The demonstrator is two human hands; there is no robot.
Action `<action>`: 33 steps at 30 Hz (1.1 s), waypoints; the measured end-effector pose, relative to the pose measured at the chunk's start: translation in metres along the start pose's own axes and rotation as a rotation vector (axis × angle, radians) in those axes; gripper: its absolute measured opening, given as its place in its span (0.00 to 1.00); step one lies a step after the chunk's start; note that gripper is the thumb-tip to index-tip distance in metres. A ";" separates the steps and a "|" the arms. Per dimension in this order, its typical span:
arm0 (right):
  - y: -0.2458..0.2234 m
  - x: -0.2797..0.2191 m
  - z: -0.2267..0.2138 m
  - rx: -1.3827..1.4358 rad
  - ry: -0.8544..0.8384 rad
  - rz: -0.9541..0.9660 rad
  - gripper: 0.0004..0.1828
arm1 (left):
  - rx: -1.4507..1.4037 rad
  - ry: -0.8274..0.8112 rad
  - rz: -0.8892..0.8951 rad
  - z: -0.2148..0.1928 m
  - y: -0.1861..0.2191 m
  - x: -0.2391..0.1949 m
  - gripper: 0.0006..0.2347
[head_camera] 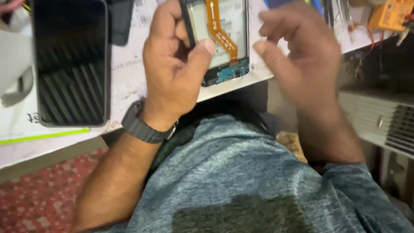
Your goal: The person handles a disassembled Samsung smartphone, repeatedly adjusting the battery and ribbon cables. They use a metal spudger to pry and align internal components, then reseat the orange ribbon cable into its connector. The phone remains open on the workbench throughout.
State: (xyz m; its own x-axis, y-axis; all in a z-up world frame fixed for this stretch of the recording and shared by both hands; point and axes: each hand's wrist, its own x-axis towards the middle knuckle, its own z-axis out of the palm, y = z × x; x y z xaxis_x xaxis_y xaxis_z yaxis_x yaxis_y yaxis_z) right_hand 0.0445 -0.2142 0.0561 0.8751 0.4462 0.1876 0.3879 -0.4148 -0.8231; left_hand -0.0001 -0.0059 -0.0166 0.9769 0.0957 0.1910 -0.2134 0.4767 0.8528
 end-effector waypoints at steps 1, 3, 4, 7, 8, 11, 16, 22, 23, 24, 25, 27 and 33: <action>-0.007 0.004 -0.002 -0.171 -0.036 -0.093 0.20 | 0.034 0.014 0.012 0.002 0.001 0.001 0.16; -0.020 0.008 0.001 -0.323 -0.086 -0.170 0.24 | 0.085 0.037 0.010 0.005 0.005 0.003 0.17; -0.027 0.010 0.005 -0.301 -0.103 -0.156 0.25 | 0.104 0.053 0.004 0.007 0.007 0.003 0.17; -0.039 0.016 0.013 -0.292 -0.130 -0.094 0.26 | 0.161 0.110 -0.014 0.009 0.011 0.005 0.19; -0.041 0.019 0.015 -0.298 -0.135 -0.071 0.26 | 0.202 0.118 0.002 0.009 0.010 0.007 0.19; -0.039 0.020 0.017 -0.289 -0.138 -0.045 0.23 | 0.256 0.132 0.040 0.008 0.006 0.004 0.18; -0.030 0.018 0.017 -0.215 -0.140 -0.020 0.21 | 0.227 0.121 0.076 0.005 0.001 0.000 0.17; -0.027 0.016 0.024 -0.217 -0.087 0.011 0.17 | 0.282 0.143 0.056 0.007 0.001 0.001 0.18; -0.027 0.016 0.025 -0.239 -0.079 -0.016 0.16 | 0.285 0.147 0.053 0.007 0.002 0.001 0.19; -0.027 0.016 0.026 -0.241 -0.072 -0.017 0.17 | 0.287 0.151 0.049 0.008 0.002 0.001 0.20; -0.027 0.015 0.026 -0.242 -0.066 -0.016 0.18 | 0.290 0.152 0.062 0.008 0.002 0.001 0.19; -0.026 0.013 0.025 -0.244 -0.066 -0.008 0.19 | 0.293 0.153 0.088 0.008 0.002 0.001 0.18; -0.012 0.009 0.011 0.236 -0.089 0.220 0.17 | -0.062 0.149 0.014 -0.001 -0.005 0.006 0.17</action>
State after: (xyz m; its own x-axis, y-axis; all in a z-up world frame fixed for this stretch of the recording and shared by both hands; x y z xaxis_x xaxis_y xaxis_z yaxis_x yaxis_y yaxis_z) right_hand 0.0443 -0.1966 0.0619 0.8975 0.4384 -0.0478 0.1053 -0.3182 -0.9422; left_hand 0.0068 -0.0073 -0.0201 0.9654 0.2290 0.1245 -0.2304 0.5268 0.8182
